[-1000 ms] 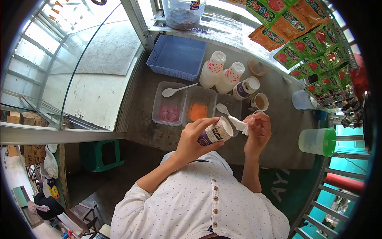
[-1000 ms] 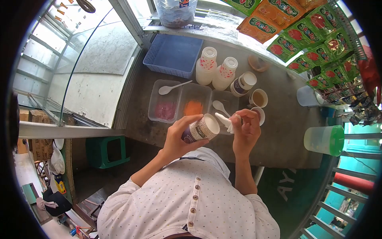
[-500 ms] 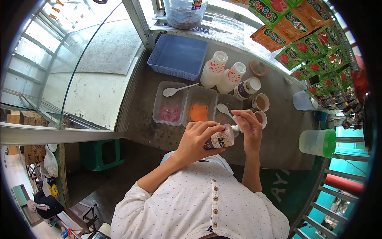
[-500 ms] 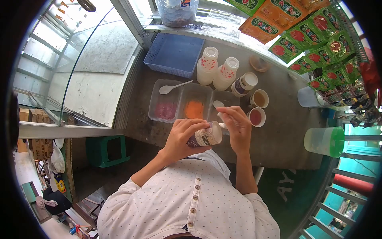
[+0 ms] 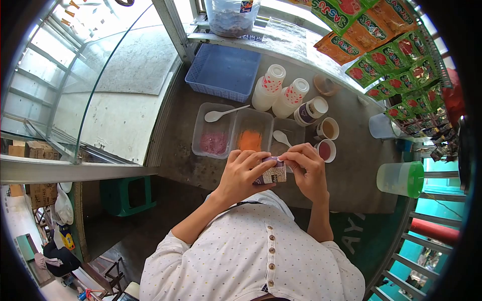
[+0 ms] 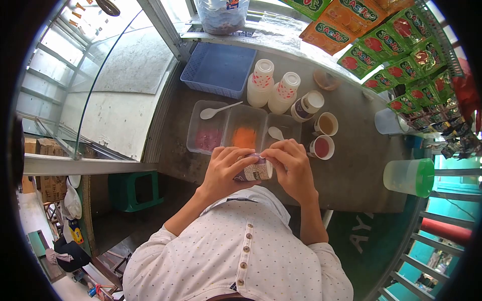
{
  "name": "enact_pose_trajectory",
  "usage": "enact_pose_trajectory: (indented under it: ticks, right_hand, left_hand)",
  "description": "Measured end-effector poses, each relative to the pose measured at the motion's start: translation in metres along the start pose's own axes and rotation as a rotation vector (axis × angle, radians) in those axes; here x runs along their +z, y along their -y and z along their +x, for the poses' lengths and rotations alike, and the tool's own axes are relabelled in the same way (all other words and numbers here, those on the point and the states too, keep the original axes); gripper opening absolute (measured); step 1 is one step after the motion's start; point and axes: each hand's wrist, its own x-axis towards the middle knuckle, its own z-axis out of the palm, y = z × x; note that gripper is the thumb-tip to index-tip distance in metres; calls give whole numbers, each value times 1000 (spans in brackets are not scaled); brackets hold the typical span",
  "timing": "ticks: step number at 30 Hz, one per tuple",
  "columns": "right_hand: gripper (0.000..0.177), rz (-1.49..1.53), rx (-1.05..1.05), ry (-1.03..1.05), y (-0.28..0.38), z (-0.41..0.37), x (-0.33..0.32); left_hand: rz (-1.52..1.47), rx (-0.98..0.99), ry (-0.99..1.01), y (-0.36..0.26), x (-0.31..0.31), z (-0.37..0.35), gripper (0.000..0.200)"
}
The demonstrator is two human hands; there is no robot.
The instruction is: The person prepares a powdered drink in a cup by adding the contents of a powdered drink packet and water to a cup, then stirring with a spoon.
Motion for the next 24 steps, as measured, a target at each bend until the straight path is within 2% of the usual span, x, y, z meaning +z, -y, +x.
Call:
enact_pose_trajectory:
  ticks: [5, 11, 14, 18, 21, 24]
  right_hand:
    - [17, -129, -165, -58, 4, -2, 2]
    - [28, -266, -275, 21, -1, -6, 1]
    - [30, -262, -316, -8, 1, -9, -2]
    - [29, -290, -313, -47, 4, -13, -1]
    - [28, -277, -282, 3, -1, -13, -4]
    - [25, -144, -247, -59, 2, -12, -7]
  left_hand:
    - [-4, -4, -28, 3, -5, 2, 54]
    - [19, 29, -9, 9, -6, -3, 53]
    - [-30, 10, -9, 7, -7, -2, 53]
    - [1, 38, -12, 5, -8, 1, 53]
    - [17, 35, 29, 7, -4, -1, 54]
    - [-3, 22, 0, 5, -5, 0, 56]
